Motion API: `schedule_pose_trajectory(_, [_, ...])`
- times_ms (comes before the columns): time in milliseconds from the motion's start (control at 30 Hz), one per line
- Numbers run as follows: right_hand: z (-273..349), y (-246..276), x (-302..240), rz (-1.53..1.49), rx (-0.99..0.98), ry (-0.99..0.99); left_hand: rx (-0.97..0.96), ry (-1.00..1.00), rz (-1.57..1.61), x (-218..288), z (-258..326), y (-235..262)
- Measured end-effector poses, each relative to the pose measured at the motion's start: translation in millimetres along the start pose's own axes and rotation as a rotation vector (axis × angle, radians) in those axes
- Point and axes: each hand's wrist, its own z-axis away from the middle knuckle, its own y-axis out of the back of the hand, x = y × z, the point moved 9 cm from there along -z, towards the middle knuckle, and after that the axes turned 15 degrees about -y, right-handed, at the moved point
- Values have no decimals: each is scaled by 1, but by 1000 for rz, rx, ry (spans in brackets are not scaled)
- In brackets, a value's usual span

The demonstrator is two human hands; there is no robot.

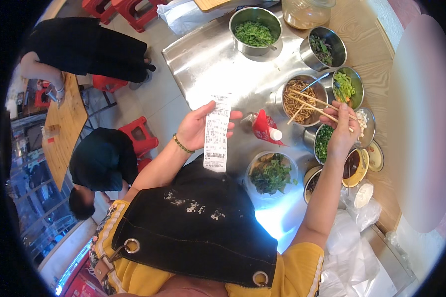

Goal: The person assembles a mixed food bowl by adding various ingredients from metal containers using tongs and chopsticks, then adds sauces and condiments, and finally places the bowl into a plastic bag for takeaway.

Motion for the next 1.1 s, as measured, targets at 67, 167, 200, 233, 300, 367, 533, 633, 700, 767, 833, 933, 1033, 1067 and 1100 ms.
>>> schedule_pose_trajectory(67, [1,2,0,4,3,7,-18,7,8,-2,0,-1])
schedule_pose_trajectory(167, [2,10,3,-5,15,16,-32,21,16,-4,0,-3])
schedule_pose_trajectory(200, [3,12,4,-9,20,19,-35,26,18,-5,0,-4])
schedule_pose_trajectory(233, [4,14,3,-2,27,16,-38,32,33,-6,0,-6])
schedule_pose_trajectory(300, [7,16,2,12,40,11,-45,45,62,-8,0,-12])
schedule_pose_trajectory(367, [11,17,0,-7,51,12,-50,48,57,-10,0,-12])
schedule_pose_trajectory(533, [15,21,-1,-25,57,14,-39,53,44,-12,0,-16])
schedule_pose_trajectory(633, [15,23,1,-22,48,7,-37,56,47,-13,0,-17])
schedule_pose_trajectory(700, [16,23,1,-23,48,9,-41,53,43,-14,1,-18])
schedule_pose_trajectory(767, [17,23,1,-18,47,13,-35,56,41,-14,1,-17])
schedule_pose_trajectory(833, [17,23,1,-19,44,15,-29,59,43,-14,2,-17])
schedule_pose_trajectory(933, [18,22,1,-29,45,16,-33,61,50,-14,2,-17])
schedule_pose_trajectory(1033, [18,22,2,-30,50,14,-49,61,51,-15,2,-18])
schedule_pose_trajectory(1067, [18,21,2,-27,47,14,-49,62,51,-15,2,-17])
schedule_pose_trajectory(1100, [18,21,2,-25,45,14,-49,63,51,-15,2,-17])
